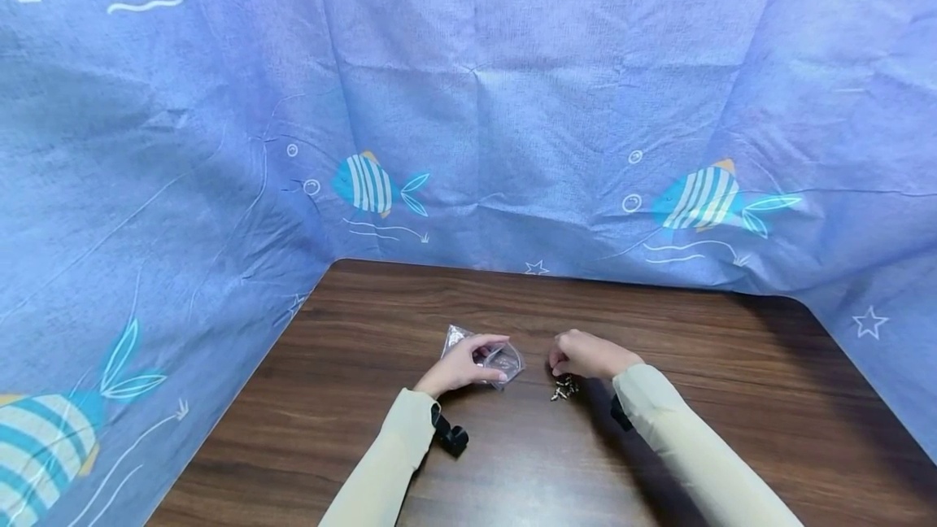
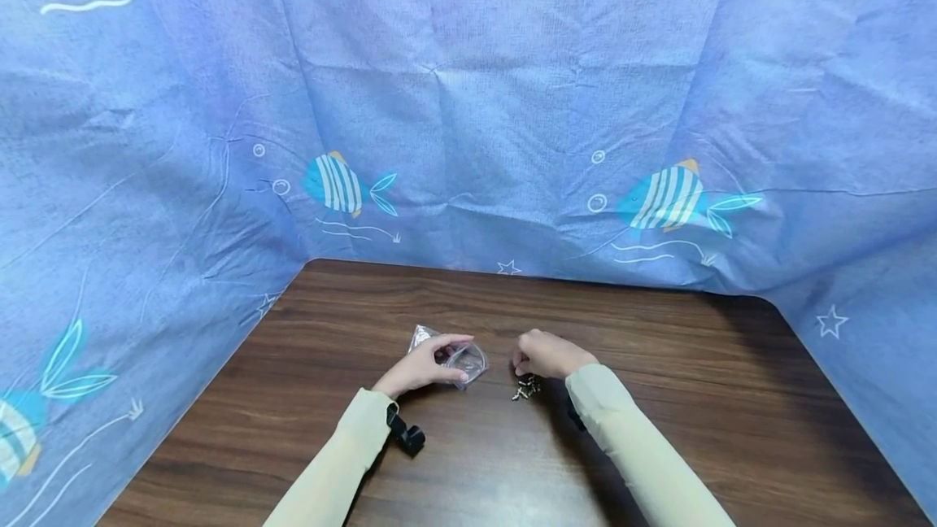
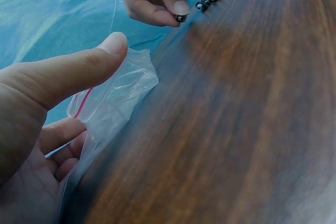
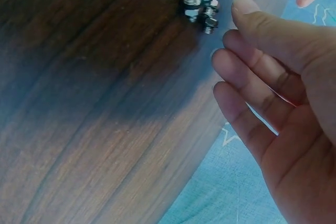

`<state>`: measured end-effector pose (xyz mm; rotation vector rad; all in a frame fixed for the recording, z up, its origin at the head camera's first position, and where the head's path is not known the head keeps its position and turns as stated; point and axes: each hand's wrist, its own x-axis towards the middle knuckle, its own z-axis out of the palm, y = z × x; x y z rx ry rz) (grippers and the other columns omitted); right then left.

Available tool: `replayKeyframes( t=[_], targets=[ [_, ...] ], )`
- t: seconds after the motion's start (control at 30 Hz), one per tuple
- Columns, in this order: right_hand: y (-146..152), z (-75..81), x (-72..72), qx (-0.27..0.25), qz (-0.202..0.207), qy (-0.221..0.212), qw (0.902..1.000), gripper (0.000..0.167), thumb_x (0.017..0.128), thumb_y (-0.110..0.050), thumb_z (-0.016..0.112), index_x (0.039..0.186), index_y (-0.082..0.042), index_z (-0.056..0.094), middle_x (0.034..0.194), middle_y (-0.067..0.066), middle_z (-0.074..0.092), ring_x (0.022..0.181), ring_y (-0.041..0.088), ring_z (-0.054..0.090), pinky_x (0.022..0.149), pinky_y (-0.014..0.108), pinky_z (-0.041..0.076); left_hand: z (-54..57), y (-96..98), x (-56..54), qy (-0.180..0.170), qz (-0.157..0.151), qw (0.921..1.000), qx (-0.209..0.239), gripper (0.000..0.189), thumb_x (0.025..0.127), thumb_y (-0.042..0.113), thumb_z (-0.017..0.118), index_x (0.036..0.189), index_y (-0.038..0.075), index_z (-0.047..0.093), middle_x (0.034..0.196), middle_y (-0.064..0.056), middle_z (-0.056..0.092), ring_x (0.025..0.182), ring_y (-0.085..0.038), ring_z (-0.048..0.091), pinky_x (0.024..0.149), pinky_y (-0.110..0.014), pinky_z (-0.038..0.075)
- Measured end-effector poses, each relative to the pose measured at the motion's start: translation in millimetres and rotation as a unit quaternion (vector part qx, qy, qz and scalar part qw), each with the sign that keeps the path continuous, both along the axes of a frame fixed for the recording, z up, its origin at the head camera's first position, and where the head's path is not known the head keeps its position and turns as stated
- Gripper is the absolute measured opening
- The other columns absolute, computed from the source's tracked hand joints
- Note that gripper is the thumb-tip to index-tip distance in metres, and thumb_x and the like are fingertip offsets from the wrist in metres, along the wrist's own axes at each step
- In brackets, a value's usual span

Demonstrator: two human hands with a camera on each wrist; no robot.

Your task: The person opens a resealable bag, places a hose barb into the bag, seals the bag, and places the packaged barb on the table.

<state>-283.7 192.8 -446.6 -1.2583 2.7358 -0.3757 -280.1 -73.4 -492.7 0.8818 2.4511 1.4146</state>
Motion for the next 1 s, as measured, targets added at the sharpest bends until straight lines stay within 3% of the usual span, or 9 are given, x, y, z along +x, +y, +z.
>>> replayKeyframes(
  t=[0.17,0.27,0.37,0.63,0.8,1.0],
  targets=[
    [-1,2.7,-1.8,-0.007,-0.003,0.000,1.0000,0.009,0.082,-0.009,0.073,0.074,-0.011,0.069,0.073,-0.006,0.060,0.066,0.000,0.050,0.060,0.019,0.045,24.5,-0.4,12.7,-0.003,-0.013,0.9999,0.002,0.058,0.084,0.010,0.074,0.136,-0.004,0.050,0.131,-0.022,0.057,0.108,-0.037,0.054,0.093,-0.048,0.044],
    [-3,4.2,-2.6,-0.012,0.000,0.003,0.9999,0.009,0.082,-0.009,0.073,0.074,-0.011,0.069,0.072,-0.007,0.059,0.065,-0.001,0.049,0.060,0.018,0.045,29.4,-0.6,15.6,-0.006,-0.012,0.9999,0.000,0.057,0.084,0.010,0.073,0.135,-0.003,0.051,0.131,-0.022,0.057,0.108,-0.038,0.053,0.092,-0.047,0.044],
    [-4,4.7,-3.8,-0.018,0.002,0.005,0.9998,0.010,0.083,-0.010,0.073,0.074,-0.011,0.069,0.071,-0.007,0.059,0.065,-0.001,0.048,0.060,0.018,0.045,25.3,-0.5,12.9,-0.008,-0.011,0.9999,-0.001,0.058,0.084,0.010,0.073,0.136,-0.003,0.051,0.131,-0.022,0.058,0.107,-0.037,0.053,0.092,-0.048,0.043],
    [-10,6.9,-6.9,-0.038,-0.003,0.032,0.9988,0.008,0.084,-0.012,0.072,0.076,-0.011,0.068,0.075,-0.006,0.060,0.068,0.002,0.055,0.064,0.020,0.049,-11.1,0.0,-6.4,0.006,0.010,0.9999,-0.007,0.061,0.082,0.016,0.077,0.137,0.006,0.053,0.129,-0.012,0.061,0.106,-0.029,0.055,0.091,-0.045,0.044],
    [-15,9.4,-9.3,-0.057,0.008,0.055,0.9968,0.006,0.084,-0.011,0.072,0.079,-0.011,0.069,0.078,-0.006,0.062,0.071,0.003,0.057,0.066,0.021,0.050,-13.5,-1.5,-9.8,0.004,0.010,0.9999,-0.006,0.061,0.081,0.022,0.078,0.136,0.013,0.055,0.129,-0.005,0.062,0.105,-0.020,0.055,0.091,-0.034,0.045],
    [-26,14.1,-12.1,-0.068,0.011,0.065,0.9956,0.004,0.084,-0.011,0.072,0.080,-0.011,0.069,0.078,-0.005,0.063,0.072,0.004,0.058,0.068,0.022,0.050,-12.0,-1.7,-9.9,0.005,0.009,0.9998,-0.015,0.062,0.081,0.026,0.078,0.136,0.012,0.055,0.129,-0.005,0.061,0.106,-0.018,0.055,0.090,-0.031,0.045]
  ],
)
